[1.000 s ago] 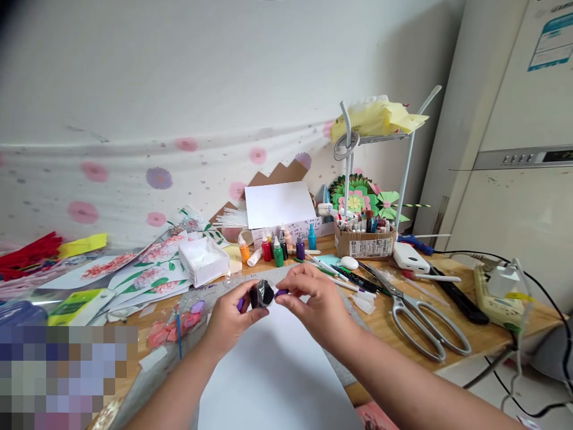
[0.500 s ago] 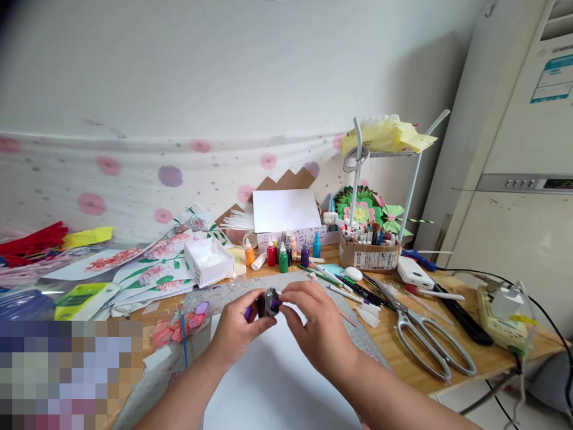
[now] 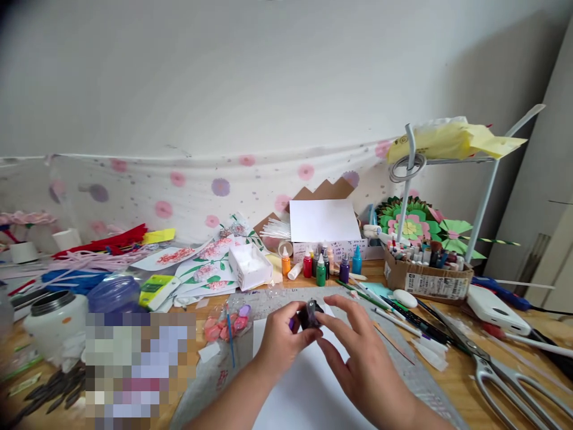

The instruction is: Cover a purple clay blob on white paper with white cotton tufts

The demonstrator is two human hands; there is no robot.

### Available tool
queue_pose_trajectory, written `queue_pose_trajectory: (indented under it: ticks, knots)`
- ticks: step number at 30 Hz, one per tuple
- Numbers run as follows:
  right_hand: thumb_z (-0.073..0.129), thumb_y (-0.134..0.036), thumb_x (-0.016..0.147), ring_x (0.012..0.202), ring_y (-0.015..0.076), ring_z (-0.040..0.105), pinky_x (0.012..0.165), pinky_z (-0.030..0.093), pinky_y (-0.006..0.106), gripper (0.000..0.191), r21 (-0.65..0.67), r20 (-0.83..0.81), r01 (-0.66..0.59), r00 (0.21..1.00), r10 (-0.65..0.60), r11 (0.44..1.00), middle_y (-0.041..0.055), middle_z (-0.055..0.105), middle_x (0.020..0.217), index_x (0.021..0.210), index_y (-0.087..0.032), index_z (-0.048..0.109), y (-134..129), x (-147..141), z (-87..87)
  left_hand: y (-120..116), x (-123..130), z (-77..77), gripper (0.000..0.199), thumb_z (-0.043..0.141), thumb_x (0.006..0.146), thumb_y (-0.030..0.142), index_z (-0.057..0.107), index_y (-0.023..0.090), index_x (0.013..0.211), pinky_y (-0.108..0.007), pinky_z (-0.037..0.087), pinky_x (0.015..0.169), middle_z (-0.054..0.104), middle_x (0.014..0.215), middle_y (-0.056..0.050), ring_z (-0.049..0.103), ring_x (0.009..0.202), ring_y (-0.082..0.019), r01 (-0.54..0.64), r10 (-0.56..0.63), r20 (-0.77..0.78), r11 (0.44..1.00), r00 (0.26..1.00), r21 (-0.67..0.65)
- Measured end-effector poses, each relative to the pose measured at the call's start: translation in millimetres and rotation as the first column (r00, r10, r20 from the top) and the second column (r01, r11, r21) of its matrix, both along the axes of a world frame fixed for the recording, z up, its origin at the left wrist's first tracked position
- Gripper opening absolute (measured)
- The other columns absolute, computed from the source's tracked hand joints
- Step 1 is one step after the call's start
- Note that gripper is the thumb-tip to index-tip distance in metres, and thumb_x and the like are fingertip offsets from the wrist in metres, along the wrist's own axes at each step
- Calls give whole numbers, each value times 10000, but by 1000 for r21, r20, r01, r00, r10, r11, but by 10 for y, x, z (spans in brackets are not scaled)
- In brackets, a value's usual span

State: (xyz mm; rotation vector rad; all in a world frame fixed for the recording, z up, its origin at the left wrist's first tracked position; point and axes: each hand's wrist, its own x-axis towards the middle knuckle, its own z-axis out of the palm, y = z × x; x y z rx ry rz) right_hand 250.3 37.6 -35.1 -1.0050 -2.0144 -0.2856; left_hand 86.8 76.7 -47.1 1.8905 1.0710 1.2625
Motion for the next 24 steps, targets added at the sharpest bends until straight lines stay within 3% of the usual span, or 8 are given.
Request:
queue_pose_trajectory:
  ticks: [4,10,15,17,19,21,24]
  knots:
    - [566,-281,787,1032,261,531,838,485,406,327,63,-93,15,996,-9,998,123,490,1112,1105,-218,519,97,15,-66,12,-8,-6,327,691,638,422,618,172,836,-214,292,497,494,624,27,356,547,-98,-15,15,14,1000,1000,-5]
    - [579,-296,779,1028,253,553,814,505,376,306,-46,-122,-6,992,0,999,113,485,1214,1079,-242,569,220,-91,-187,63,-12,-99,263,700,627,386,594,176,745,-217,274,487,477,587,35,361,538,-99,-80,82,-66,996,994,28]
    - [558,-224,782,931,207,600,802,497,324,146,-180,-265,-59,964,9,982,100,602,1062,916,-200,610,201,-231,-77,75,20,-142,198,624,703,354,593,178,789,-213,272,499,454,580,40,366,540,-102,-67,68,-40,998,997,19]
    - [527,-218,793,861,178,612,753,498,287,110,-246,-292,-65,956,-10,967,81,620,1020,865,-192,606,296,-160,14,114,10,-147,340,653,675,348,585,191,969,-208,290,512,444,588,53,375,538,-103,-22,22,-1,999,1000,-41]
    - [516,-255,791,773,158,618,698,492,266,133,-316,-316,53,935,-158,947,58,649,918,881,-185,584,467,45,104,168,-13,-154,484,653,676,358,526,188,1111,-210,325,552,425,596,58,409,556,-109,-30,35,54,994,998,-101]
    - [536,-320,772,729,145,616,659,474,247,217,-443,-248,296,867,-433,846,30,653,880,949,-195,538,692,359,165,222,-38,-165,390,575,738,323,513,189,1099,-213,348,569,448,667,40,432,578,-106,-13,45,143,976,989,-216]
    - [538,-299,755,769,184,608,632,443,269,241,-485,-199,454,775,-599,748,77,647,897,955,-164,523,1055,865,149,281,-60,-185,292,511,732,184,519,197,1024,-212,381,579,499,790,10,459,611,-97,90,13,272,928,962,-363]
